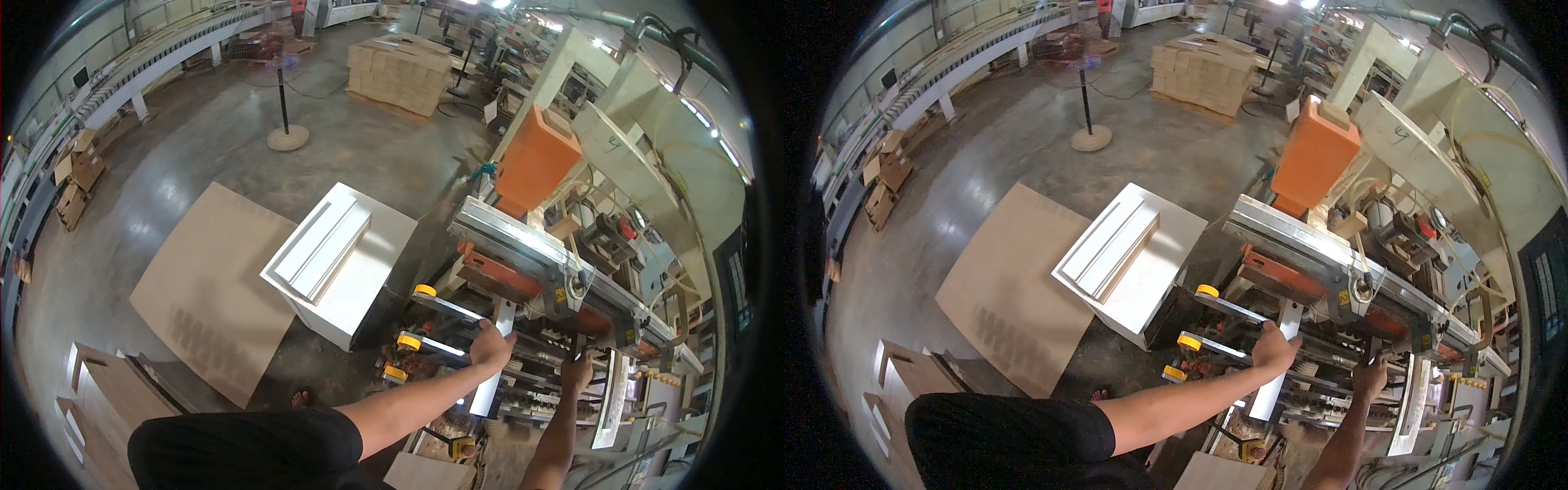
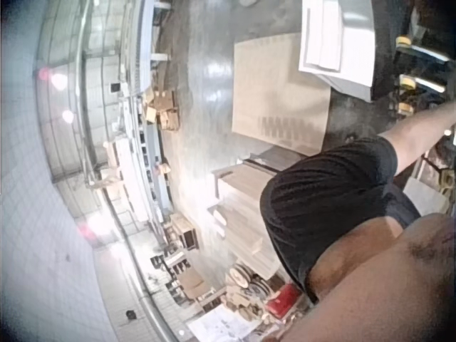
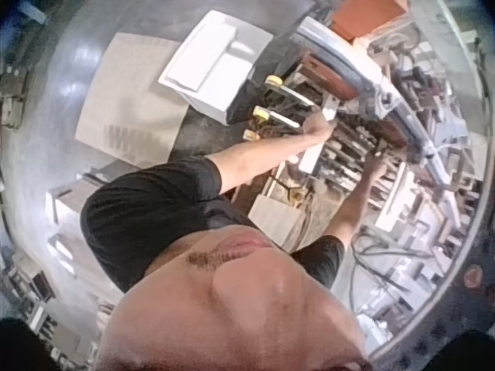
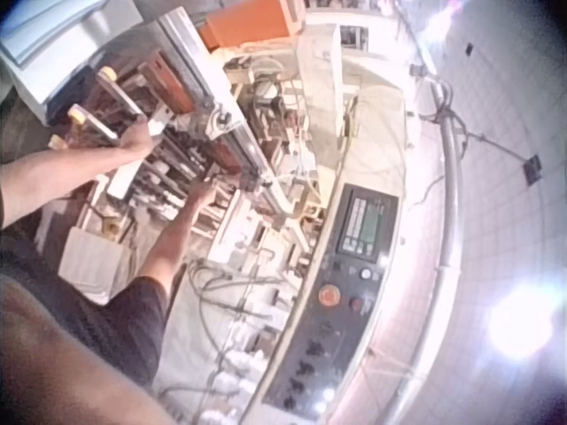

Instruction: The person processes furniture parts by placing white wooden panels into an industrial machine, handling them one at a time and in small stacks, and then moving the processed panels to a collection area.

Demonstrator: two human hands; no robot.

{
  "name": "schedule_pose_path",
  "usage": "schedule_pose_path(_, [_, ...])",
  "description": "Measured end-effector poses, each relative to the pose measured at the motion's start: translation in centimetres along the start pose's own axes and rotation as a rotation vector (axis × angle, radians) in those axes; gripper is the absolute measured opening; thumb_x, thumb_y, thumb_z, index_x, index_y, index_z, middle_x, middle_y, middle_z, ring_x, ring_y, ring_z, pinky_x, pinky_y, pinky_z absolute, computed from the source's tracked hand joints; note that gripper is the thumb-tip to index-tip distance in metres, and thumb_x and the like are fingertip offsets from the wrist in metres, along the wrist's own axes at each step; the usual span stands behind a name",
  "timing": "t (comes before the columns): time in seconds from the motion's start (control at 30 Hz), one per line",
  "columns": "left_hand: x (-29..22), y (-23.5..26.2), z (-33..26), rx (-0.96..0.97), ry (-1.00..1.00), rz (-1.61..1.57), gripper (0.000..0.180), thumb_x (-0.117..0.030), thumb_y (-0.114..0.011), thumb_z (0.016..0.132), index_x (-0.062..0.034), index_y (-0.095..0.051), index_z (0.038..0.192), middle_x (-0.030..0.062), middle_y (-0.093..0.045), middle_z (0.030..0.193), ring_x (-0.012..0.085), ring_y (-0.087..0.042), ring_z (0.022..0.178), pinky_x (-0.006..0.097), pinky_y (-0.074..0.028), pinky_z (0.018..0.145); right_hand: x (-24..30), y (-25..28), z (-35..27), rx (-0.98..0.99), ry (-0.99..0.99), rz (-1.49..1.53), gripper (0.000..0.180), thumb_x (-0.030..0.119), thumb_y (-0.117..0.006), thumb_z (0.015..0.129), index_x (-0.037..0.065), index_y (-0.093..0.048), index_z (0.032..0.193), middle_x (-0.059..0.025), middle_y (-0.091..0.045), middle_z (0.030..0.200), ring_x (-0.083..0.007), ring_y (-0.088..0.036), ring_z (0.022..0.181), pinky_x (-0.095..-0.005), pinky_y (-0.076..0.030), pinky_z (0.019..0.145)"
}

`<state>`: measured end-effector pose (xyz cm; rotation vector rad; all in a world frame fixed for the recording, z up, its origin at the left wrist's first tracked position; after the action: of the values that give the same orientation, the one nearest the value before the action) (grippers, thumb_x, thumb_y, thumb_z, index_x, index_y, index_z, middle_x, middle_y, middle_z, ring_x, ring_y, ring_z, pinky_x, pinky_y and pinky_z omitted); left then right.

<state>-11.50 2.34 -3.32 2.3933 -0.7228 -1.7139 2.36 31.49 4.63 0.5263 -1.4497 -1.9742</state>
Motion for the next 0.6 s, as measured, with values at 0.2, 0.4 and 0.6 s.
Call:
schedule_pose_path(0.2, [-0.2, 0.3, 0.1, -0.026, 0.011, 0.041, 0.067, -0.042, -0.073, 0.081, 0.0073, -0.042, 0.114, 0.0284, -0.067, 0.097, 0.042, -0.067, 0.094, 0.047, -0.052, 0.084, -0.3, -0.1, 0.0, 0.036, -0.089, 0.163, 0.049, 0.025, -0.065, 0.082, 0.005, -0.059, 0.127, -0.0225, -0.062, 0.117, -0.0438, -0.059, 0.107, -0.0495, -0.049, 0.088])
schedule_pose_path(0.4, [-0.2, -0.2, 1.1, -0.042, 0.02, 0.039, 0.065, -0.036, -0.075, 0.08, 0.008, -0.042, 0.115, 0.0296, -0.066, 0.1, 0.0432, -0.066, 0.096, 0.047, -0.052, 0.086, -1.7, -1.9, 1.6, 0.04, -0.074, 0.112, 0.044, 0.024, -0.065, 0.079, 0.005, -0.061, 0.119, -0.0208, -0.063, 0.108, -0.0422, -0.06, 0.101, -0.0502, -0.049, 0.086])
schedule_pose_path(0.6, [-1.1, -0.1, 0.2, -0.028, -0.007, 0.045, 0.065, -0.034, -0.075, 0.08, 0.0111, -0.042, 0.112, 0.0324, -0.065, 0.1, 0.0448, -0.065, 0.098, 0.047, -0.051, 0.088, -0.4, -0.1, -1.3, -0.013, -0.092, 0.213, 0.046, 0.03, -0.062, 0.085, 0.005, -0.06, 0.123, -0.0219, -0.064, 0.107, -0.0419, -0.062, 0.1, -0.0497, -0.052, 0.084])
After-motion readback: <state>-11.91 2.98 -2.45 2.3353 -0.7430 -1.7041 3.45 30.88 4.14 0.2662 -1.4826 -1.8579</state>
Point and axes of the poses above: each hand's wrist, its own z-axis towards the middle knuckle, its own y-axis out of the back of the hand, x = y × z, the point moved 10 cm from there along z, towards the middle knuckle
